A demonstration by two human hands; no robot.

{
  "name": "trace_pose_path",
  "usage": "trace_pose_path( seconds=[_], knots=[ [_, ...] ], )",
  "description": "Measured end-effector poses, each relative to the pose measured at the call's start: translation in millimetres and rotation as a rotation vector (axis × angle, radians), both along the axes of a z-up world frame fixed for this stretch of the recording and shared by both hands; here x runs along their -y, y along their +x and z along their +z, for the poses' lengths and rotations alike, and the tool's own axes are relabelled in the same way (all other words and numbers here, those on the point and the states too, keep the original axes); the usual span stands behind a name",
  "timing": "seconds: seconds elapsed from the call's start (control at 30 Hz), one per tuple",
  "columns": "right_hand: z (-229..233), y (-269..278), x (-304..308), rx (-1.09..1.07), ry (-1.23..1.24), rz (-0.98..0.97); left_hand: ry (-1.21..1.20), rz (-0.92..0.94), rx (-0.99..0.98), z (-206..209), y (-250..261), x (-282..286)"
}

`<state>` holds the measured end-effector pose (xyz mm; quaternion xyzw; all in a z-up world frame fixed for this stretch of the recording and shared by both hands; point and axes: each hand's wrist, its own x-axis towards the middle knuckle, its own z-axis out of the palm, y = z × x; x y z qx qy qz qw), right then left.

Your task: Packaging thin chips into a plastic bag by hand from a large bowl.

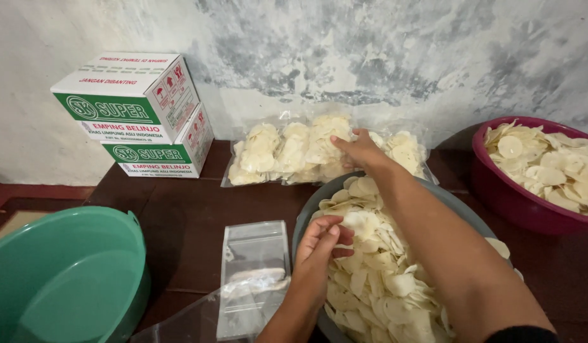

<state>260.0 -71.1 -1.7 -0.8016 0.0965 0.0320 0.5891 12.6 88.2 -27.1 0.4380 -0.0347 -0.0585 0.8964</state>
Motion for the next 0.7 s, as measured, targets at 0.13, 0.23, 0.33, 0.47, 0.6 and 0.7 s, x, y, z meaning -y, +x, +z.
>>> trace_pose_path(
  seconds=[0.13,0.23,0.33,0.47,0.6,0.7],
  knots=[
    [36.8,-37.9,2.8,-0.015,-0.083,0.042,0.017,0.007,-0.002,-6.7,4.1,1.0],
    [43.0,-53.9,20.8,0.086,-0.138,0.043,-0.020,0.017,0.019,-14.5,6.3,2.5],
    [65.7,-104.4,34.1,0.247,-0.362,0.124,0.000,0.025,0.055,-12.1,4.0,2.8],
    [65.9,-186.3,62.6,0.432,-0.337,0.359,0.104,0.071,0.086,-20.2,9.3,12.5],
    [45.5,-267.2,89.1,0.493,-0.256,0.453,0.146,0.153,0.140,-22.7,8.4,18.4],
    [49.7,-314.0,82.3,0.187,-0.454,0.351,0.108,0.056,0.159,-24.6,8.5,13.3]
  ],
)
